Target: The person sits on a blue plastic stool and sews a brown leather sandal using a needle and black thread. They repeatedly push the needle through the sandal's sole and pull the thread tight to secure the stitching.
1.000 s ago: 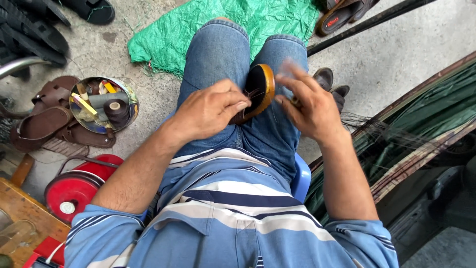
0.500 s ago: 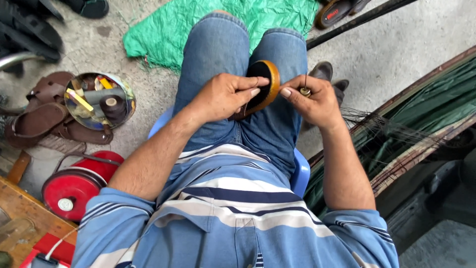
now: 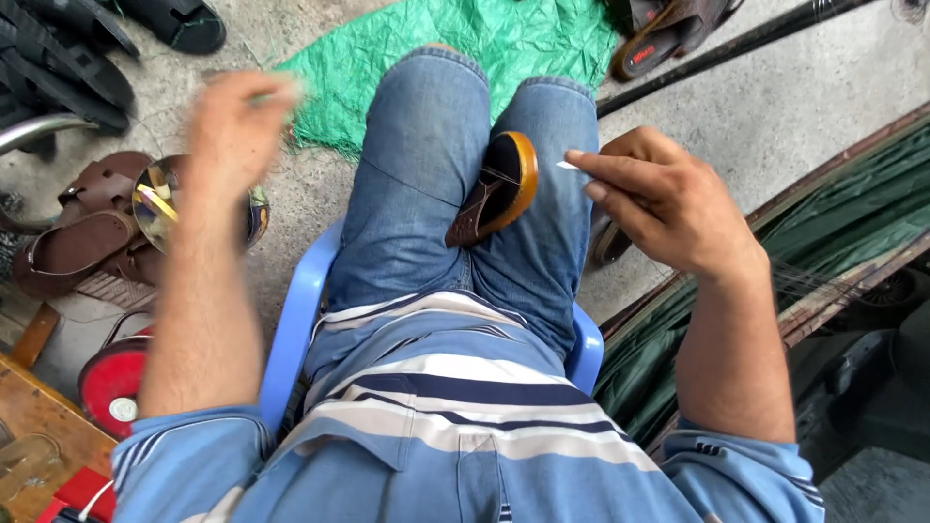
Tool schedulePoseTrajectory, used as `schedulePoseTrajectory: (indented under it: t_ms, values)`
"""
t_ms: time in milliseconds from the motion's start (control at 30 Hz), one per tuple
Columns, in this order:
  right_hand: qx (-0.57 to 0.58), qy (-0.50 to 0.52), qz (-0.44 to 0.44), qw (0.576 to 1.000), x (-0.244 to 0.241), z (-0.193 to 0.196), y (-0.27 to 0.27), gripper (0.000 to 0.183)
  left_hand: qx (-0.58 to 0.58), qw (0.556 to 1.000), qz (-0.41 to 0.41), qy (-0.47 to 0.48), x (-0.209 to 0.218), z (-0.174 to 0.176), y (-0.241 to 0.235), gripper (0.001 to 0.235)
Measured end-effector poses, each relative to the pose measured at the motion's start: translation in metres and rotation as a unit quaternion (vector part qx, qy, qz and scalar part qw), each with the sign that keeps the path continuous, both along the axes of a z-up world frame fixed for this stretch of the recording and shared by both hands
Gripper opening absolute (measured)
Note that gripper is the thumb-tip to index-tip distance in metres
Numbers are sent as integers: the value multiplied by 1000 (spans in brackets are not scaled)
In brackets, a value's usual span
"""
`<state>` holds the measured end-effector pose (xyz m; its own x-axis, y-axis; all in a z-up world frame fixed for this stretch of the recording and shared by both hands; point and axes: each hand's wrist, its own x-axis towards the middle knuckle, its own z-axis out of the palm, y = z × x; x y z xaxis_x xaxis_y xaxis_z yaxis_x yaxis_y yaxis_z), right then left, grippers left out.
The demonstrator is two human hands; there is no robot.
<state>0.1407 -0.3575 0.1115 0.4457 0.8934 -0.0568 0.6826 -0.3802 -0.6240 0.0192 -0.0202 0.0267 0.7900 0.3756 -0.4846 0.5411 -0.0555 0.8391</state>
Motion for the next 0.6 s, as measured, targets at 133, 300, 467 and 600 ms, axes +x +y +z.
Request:
schedulePoseTrajectory:
  t_ms: [133,300,467,600]
  values:
    - [4,-57,54,997,3,-7,6,29,544,814,-174,105,-26,-17,28,34]
    - [-12,-97,92,991,6,-10,16,29,230,900,-175,-327,9,32,-81,27]
    - [-46,-108,58,991,5,-14,15,38,183,914,-198,-305,10,1,-139,25]
    - [-56,-100,63,991,7,-16,14,40,178,917,-113,-337,5,-6,-156,17]
